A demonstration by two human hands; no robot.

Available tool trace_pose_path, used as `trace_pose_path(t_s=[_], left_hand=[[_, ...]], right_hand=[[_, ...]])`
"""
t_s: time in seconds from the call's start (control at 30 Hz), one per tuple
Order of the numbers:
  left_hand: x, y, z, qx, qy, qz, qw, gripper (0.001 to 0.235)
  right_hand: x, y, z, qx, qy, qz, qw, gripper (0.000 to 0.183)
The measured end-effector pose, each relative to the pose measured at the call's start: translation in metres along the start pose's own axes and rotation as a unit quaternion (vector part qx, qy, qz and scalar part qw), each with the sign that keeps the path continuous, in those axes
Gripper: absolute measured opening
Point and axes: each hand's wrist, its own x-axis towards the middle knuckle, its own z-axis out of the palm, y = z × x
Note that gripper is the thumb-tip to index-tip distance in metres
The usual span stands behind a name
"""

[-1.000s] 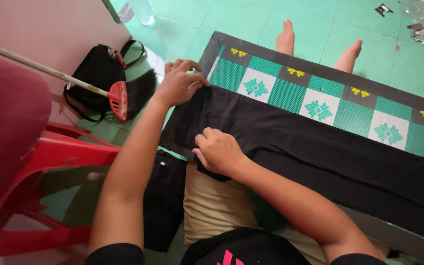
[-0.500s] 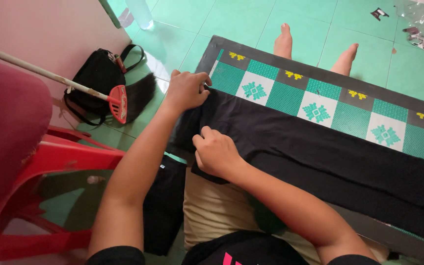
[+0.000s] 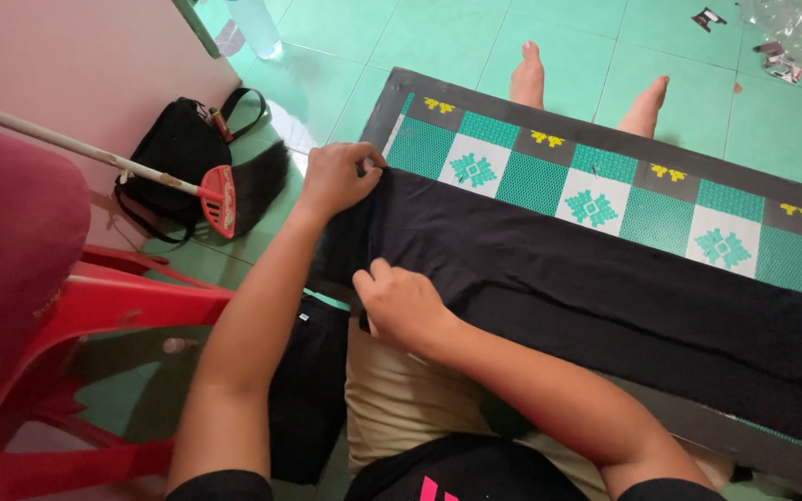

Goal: The person folds a black t-shirt on a patterned board placed on the floor. They smooth the fabric, fold the sides inward, and then fold the shirt in half lengthwise before folding it into a compact rectangle.

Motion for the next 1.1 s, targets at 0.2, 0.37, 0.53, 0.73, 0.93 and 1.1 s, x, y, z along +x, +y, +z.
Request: trace_pose_path(t_s=[0.2, 0.37, 0.53, 0.73, 0.93, 1.1], left_hand=[[-0.017, 0.023, -0.026, 0.067, 0.053, 0.053, 0.995, 0.021], [-0.066, 0.096, -0.053, 0.044, 0.113, 0.142, 0.982, 0.019], [-0.125, 0.147, -0.053, -0.044, 0.024, 0.229, 0.972, 0.048], [-0.136, 0.171, -0.059, 0.013, -0.018, 0.268, 0.963, 0.026], [-0.128, 0.198, -0.045, 0.062, 0.027, 0.227, 0.971, 0.033], [-0.113, 0.218, -0.040, 0.096, 0.027, 0.266, 0.959, 0.024]], right_hand=[[-0.024, 0.008, -0.036, 0.113, 0.001, -0.038, 0.993, 0.031], [-0.076, 0.071, -0.069, 0.094, 0.025, 0.004, 0.995, 0.023], [-0.149, 0.132, -0.114, 0.028, 0.035, 0.125, 0.991, 0.027], [-0.257, 0.213, -0.154, -0.188, 0.049, 0.339, 0.921, 0.025], [-0.322, 0.246, -0.178, -0.174, 0.002, 0.470, 0.865, 0.041], [-0.353, 0.272, -0.180, -0.171, 0.016, 0.555, 0.814, 0.049]])
